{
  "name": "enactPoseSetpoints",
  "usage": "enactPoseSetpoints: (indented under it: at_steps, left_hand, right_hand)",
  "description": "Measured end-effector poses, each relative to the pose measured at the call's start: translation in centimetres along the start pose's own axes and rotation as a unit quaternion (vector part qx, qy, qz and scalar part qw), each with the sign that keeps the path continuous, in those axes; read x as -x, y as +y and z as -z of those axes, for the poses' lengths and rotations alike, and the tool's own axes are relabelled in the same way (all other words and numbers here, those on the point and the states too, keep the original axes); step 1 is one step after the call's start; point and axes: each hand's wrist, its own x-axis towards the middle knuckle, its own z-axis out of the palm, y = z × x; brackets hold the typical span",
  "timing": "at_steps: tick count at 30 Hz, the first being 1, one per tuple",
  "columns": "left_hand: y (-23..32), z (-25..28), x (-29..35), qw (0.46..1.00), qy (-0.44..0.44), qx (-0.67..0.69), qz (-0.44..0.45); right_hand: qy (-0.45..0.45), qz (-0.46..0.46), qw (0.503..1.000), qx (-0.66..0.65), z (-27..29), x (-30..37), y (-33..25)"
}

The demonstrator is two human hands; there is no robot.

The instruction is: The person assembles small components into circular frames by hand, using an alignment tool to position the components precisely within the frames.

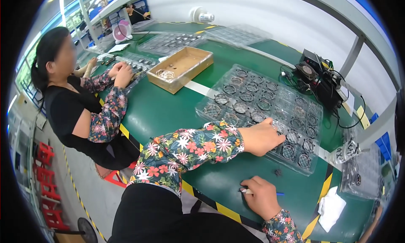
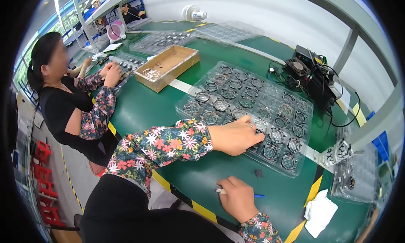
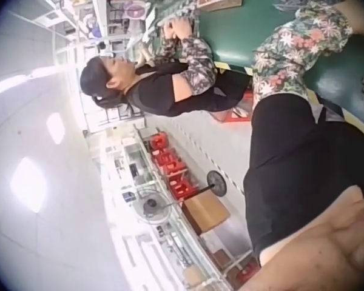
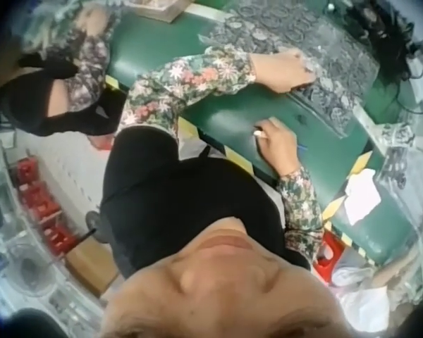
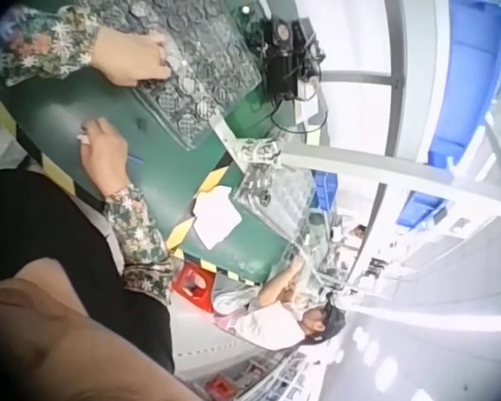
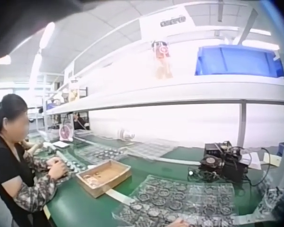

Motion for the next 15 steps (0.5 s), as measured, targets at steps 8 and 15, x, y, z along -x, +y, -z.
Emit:
enactPoseSetpoints:
  at_steps: [8, 15]
  left_hand:
    - [-1.7, 2.2, -1.1, 0.994, -0.044, 0.094, 0.016]
    - [3.4, 1.1, 5.3, 0.993, 0.112, 0.007, -0.041]
  right_hand:
    - [0.008, -0.021, 1.0, 0.015, 0.0, 0.1, 0.3]
    - [0.002, -0.008, 1.0, 0.007, -0.6, 0.0, 0.6]
